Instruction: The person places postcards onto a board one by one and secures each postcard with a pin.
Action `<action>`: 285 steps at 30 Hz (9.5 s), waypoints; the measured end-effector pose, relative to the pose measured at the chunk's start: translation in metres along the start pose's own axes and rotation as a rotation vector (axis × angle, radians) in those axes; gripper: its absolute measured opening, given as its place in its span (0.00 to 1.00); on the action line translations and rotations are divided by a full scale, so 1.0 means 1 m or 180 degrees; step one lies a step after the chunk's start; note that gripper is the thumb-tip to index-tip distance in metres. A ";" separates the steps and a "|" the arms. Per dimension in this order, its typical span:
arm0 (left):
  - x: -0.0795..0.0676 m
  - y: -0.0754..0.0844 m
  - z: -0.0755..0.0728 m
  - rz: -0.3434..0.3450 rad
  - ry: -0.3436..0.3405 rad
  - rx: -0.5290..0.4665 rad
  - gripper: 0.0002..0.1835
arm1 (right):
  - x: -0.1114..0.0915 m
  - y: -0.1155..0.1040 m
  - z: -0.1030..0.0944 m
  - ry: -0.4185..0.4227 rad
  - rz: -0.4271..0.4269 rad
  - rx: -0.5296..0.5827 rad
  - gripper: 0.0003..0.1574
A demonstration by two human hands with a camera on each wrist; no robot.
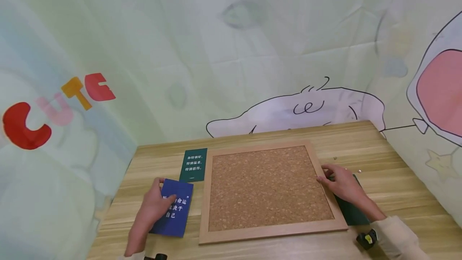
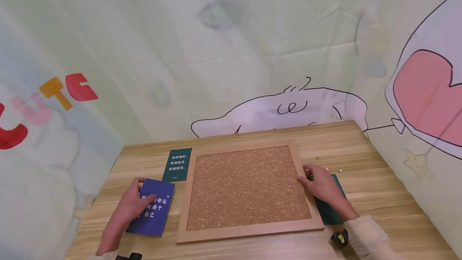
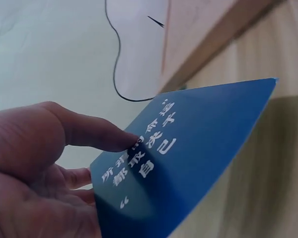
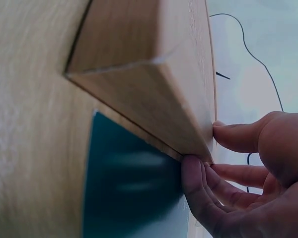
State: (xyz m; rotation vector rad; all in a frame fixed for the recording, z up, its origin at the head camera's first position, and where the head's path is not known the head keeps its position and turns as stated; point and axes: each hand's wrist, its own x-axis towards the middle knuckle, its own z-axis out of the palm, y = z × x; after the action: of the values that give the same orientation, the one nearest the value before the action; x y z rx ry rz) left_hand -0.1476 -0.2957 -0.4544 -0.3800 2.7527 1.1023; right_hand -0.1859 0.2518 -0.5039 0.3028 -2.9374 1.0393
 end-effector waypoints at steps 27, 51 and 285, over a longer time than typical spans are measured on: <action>0.042 0.077 0.053 0.0432 0.0064 -0.0871 0.34 | 0.001 -0.003 0.004 0.0054 -0.0007 0.0040 0.30; 0.073 0.089 0.113 0.0733 0.0562 0.0047 0.35 | 0.000 -0.002 0.004 0.0106 0.0038 0.0036 0.30; 0.058 0.086 0.103 0.1311 -0.0194 0.1461 0.41 | 0.171 -0.168 0.123 -0.0956 0.1158 0.1144 0.10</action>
State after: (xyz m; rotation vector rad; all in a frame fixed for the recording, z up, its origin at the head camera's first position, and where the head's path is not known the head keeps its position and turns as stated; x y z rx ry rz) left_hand -0.2234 -0.1748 -0.4854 0.2841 2.9796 0.4923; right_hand -0.3164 0.0166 -0.4828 -0.0932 -3.1241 1.7152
